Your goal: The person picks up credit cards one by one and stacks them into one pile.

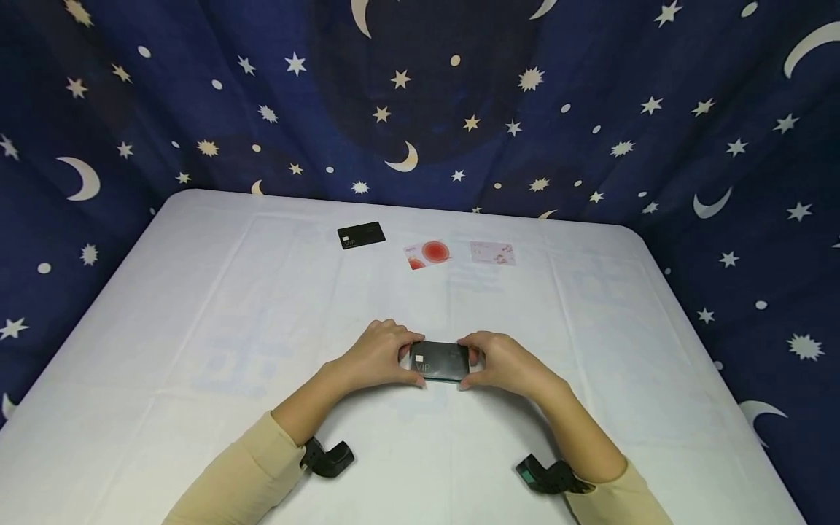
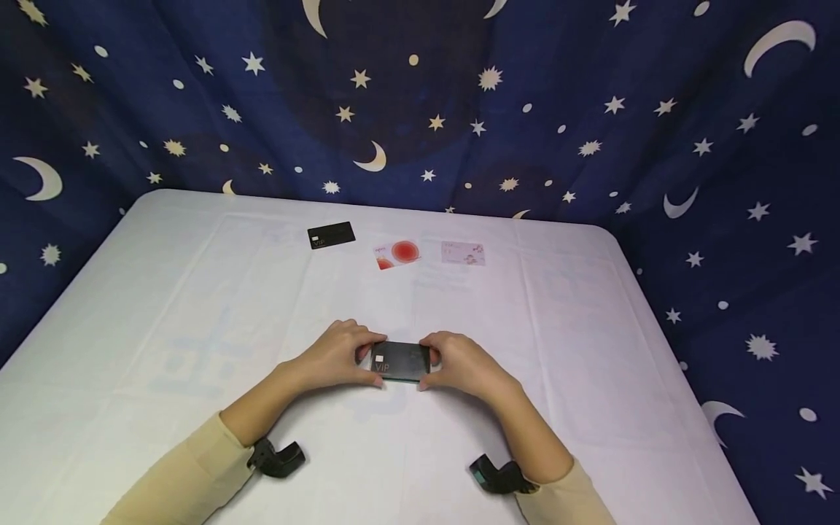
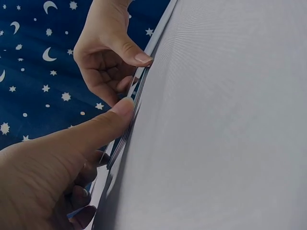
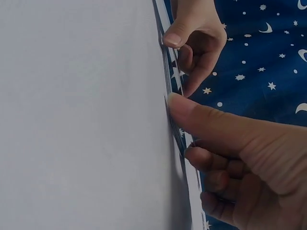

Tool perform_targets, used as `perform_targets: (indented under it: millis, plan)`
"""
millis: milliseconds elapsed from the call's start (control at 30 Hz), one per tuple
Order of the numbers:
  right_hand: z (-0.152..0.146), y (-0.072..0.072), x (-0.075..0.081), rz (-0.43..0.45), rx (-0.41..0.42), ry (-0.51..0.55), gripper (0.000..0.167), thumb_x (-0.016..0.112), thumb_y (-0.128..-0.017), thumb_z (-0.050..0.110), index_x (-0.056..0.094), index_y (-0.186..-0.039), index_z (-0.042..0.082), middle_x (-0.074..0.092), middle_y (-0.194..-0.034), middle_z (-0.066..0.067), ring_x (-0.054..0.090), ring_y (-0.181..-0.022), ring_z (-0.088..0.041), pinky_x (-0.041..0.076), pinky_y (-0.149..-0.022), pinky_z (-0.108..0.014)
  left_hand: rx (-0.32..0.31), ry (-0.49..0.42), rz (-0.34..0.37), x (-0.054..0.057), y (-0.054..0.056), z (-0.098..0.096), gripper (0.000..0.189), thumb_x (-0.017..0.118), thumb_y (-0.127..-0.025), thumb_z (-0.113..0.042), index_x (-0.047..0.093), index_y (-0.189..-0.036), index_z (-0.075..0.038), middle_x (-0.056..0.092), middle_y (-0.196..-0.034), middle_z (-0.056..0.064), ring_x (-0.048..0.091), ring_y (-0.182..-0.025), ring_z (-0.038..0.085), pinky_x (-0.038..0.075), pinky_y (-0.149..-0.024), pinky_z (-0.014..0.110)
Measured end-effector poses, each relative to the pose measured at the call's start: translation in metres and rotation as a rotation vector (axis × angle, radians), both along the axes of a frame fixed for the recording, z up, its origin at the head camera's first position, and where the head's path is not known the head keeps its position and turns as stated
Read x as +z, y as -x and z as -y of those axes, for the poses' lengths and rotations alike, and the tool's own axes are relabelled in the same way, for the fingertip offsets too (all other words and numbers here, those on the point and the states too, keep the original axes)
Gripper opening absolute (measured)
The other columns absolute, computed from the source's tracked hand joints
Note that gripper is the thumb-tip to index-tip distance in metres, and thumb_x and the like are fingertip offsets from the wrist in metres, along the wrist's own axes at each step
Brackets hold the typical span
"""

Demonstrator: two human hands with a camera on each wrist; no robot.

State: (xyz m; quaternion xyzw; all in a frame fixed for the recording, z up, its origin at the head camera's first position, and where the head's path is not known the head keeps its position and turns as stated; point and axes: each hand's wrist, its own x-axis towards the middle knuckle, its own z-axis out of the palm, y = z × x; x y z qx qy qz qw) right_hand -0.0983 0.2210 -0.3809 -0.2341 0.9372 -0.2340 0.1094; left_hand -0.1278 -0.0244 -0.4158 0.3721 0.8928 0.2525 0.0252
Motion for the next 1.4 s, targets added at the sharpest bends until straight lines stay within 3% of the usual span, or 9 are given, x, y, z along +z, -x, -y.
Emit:
perform_targets:
  millis: [133, 467, 767, 1100, 1400]
  plan:
    - [0.0019, -0.0004, -0.0029, 0.011, -0.002, -0.017, 0.059, 0.087, -0.064, 0.028, 0.064, -0.109, -0.002, 0.053, -0.076, 0.004, 0.048, -0.073, -0.01, 0.041, -0.068, -0.026, 0.018, 0.028, -0.015, -0.0039, -0.0007, 0.0008, 0.066, 0.081, -0.063, -0.053, 0.068, -0.114, -0.013, 0.044, -0.069, -0.011, 0.039, -0.074, 0.01, 0.033, -0.075, 0.03]
    - [0.0048, 0.0007, -0.001, 0.021, -0.031, -0.047, 0.06, 0.088, -0.063, 0.027, 0.064, -0.11, -0.002, 0.053, -0.076, 0.004, 0.047, -0.072, -0.01, 0.042, -0.069, -0.028, 0.061, -0.009, 0.003, -0.0032, 0.0009, 0.0046, 0.06, 0.085, -0.059, -0.049, 0.069, -0.106, -0.014, 0.041, -0.067, -0.011, 0.038, -0.073, 0.01, 0.031, -0.073, 0.029]
    - [0.0011, 0.0009, -0.0016, 0.01, -0.012, 0.017, 0.052, 0.088, -0.063, 0.022, 0.065, -0.104, 0.0, 0.057, -0.082, 0.002, 0.05, -0.074, -0.012, 0.043, -0.066, -0.025, 0.06, -0.031, 0.016, -0.004, 0.0016, 0.0062, 0.057, 0.085, -0.06, -0.048, 0.068, -0.102, -0.014, 0.041, -0.067, -0.011, 0.038, -0.072, 0.009, 0.031, -0.074, 0.029]
    - [-0.0019, 0.0033, -0.0051, 0.012, -0.006, 0.074, 0.049, 0.087, -0.065, 0.021, 0.064, -0.104, 0.001, 0.057, -0.084, 0.0, 0.051, -0.074, -0.012, 0.045, -0.066, -0.024, 0.051, -0.082, 0.044, -0.0054, 0.004, 0.0053, 0.053, 0.085, -0.062, -0.042, 0.067, -0.102, -0.013, 0.055, -0.08, -0.011, 0.044, -0.08, 0.01, 0.037, -0.081, 0.033]
    - [-0.0039, 0.0055, -0.0076, 0.02, 0.006, 0.086, 0.049, 0.087, -0.065, 0.022, 0.063, -0.103, 0.002, 0.055, -0.084, 0.001, 0.05, -0.074, -0.011, 0.044, -0.065, -0.023, 0.044, -0.084, 0.08, -0.0085, 0.0051, 0.0069, 0.055, 0.085, -0.063, -0.044, 0.066, -0.106, -0.014, 0.054, -0.083, -0.011, 0.044, -0.083, 0.011, 0.036, -0.083, 0.033]
